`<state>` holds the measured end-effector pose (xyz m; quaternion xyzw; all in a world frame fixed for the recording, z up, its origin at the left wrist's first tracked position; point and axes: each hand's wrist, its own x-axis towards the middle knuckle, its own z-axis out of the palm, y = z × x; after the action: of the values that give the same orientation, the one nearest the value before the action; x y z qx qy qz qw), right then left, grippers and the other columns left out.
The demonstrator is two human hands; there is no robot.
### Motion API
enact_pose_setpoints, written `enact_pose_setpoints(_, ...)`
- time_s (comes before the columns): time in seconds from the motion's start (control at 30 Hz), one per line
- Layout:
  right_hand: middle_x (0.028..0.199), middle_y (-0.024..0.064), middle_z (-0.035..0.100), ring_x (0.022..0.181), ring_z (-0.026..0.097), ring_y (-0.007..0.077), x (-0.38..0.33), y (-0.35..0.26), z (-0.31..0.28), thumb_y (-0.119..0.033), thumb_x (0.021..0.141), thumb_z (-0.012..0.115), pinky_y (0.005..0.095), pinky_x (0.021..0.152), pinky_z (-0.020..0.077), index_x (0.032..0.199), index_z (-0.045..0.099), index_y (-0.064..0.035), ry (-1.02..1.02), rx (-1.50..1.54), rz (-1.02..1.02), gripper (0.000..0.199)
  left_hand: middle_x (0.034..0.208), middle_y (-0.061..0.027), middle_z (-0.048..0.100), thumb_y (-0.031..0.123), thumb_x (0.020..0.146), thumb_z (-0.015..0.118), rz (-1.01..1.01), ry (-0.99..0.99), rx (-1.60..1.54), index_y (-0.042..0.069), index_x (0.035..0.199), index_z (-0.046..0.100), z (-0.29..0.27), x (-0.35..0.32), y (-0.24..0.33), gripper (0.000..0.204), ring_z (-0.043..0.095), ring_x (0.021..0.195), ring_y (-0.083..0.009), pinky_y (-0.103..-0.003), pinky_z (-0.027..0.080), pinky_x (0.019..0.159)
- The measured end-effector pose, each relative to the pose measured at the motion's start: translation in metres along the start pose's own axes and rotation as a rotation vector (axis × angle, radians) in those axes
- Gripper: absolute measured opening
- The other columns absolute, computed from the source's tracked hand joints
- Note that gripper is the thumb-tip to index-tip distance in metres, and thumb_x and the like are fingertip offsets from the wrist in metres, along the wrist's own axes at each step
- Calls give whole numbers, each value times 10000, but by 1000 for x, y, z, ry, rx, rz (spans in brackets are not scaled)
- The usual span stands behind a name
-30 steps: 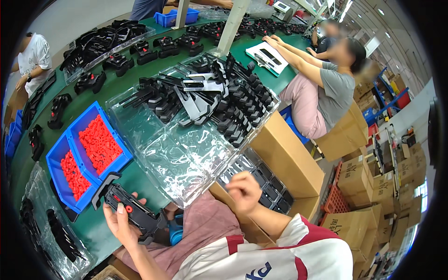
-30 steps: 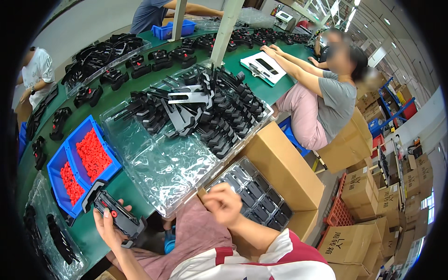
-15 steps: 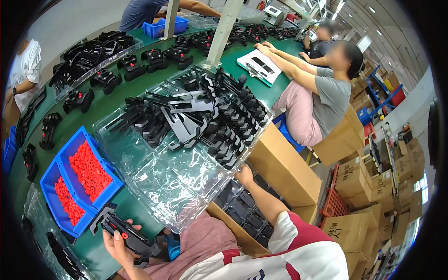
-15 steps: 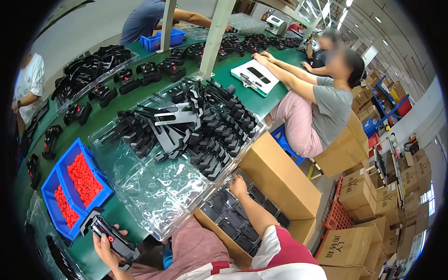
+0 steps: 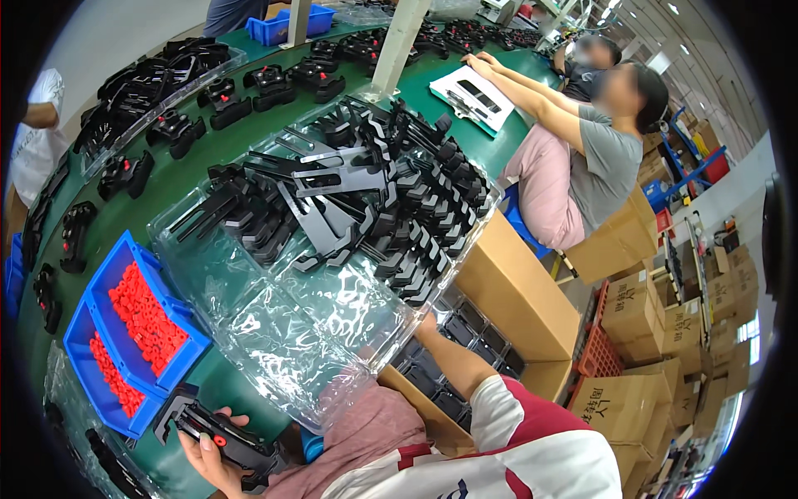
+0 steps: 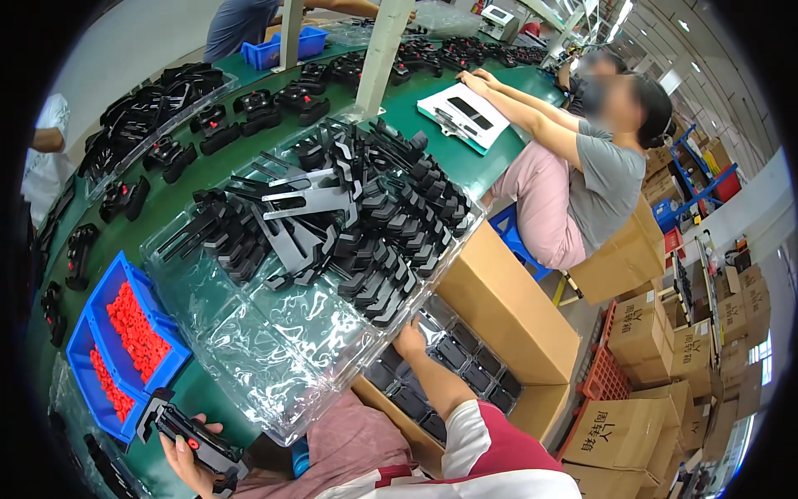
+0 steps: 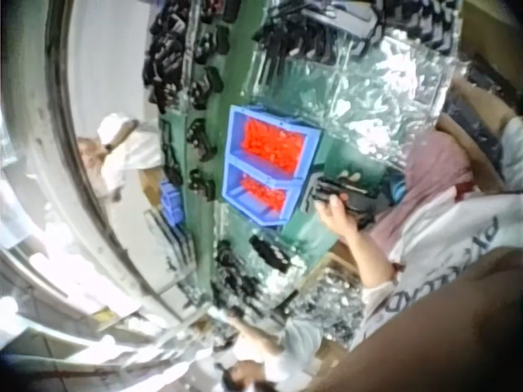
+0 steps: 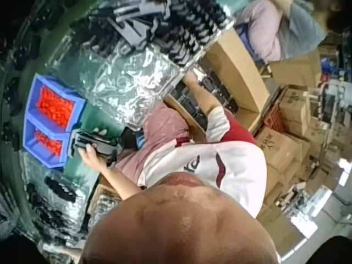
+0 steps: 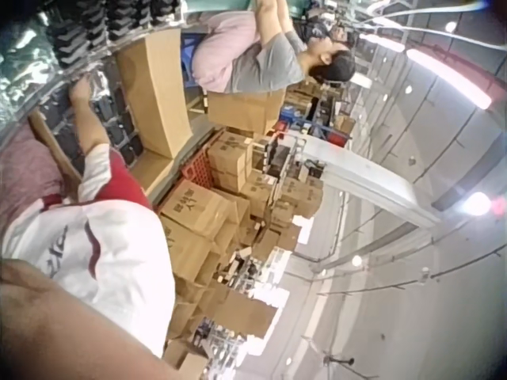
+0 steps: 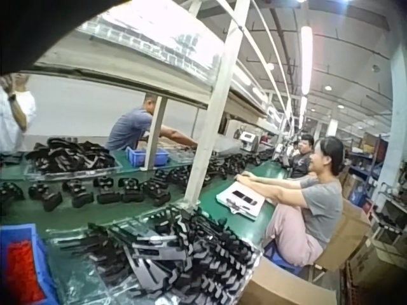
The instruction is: Manually assembling small plastic parts at an industrial workbench.
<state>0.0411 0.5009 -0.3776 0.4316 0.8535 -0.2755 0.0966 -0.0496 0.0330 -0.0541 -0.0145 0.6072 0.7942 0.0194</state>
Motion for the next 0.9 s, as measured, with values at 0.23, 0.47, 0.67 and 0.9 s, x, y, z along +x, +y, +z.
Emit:
enact_pose_setpoints(0.23, 1248, 254, 545, 997, 618, 436, 10, -23, -54, -214, 800, 583, 469, 838, 517, 1182, 557, -11, 92, -117, -61, 433, 1087, -229, 627, 110, 934, 507, 48, -60, -148, -40, 1238, 443, -12, -4, -1, 345, 675, 884, -400, -445, 547, 791)
enact_pose_setpoints(0.47, 1246, 245, 551, 987, 621, 433, 74, 77, -30, -196, 807, 563, 471, 828, 519, 1105, 606, -15, 164, -267, -56, 352, 973, -195, 625, 91, 932, 486, 25, -80, -163, -40, 1235, 451, 7, 5, -2, 332, 675, 875, -385, -411, 547, 786)
enact_pose_setpoints(0.67, 1326, 259, 492, 1011, 617, 436, 53, 24, -55, -176, 829, 534, 476, 856, 512, 1185, 553, -12, -93, -368, 0, 392, 960, -181, 630, 86, 930, 489, 42, -15, -139, -38, 1219, 468, 6, -2, 5, 315, 673, 860, -350, -375, 541, 780)
enact_pose_setpoints(0.9, 1410, 284, 404, 949, 631, 476, 39, 81, -70, -254, 871, 558, 492, 799, 536, 1287, 465, -15, 156, -372, 142, 489, 970, -159, 644, 85, 926, 505, 50, -32, -144, -34, 1209, 492, 10, 3, -1, 308, 661, 825, -256, -287, 514, 758)
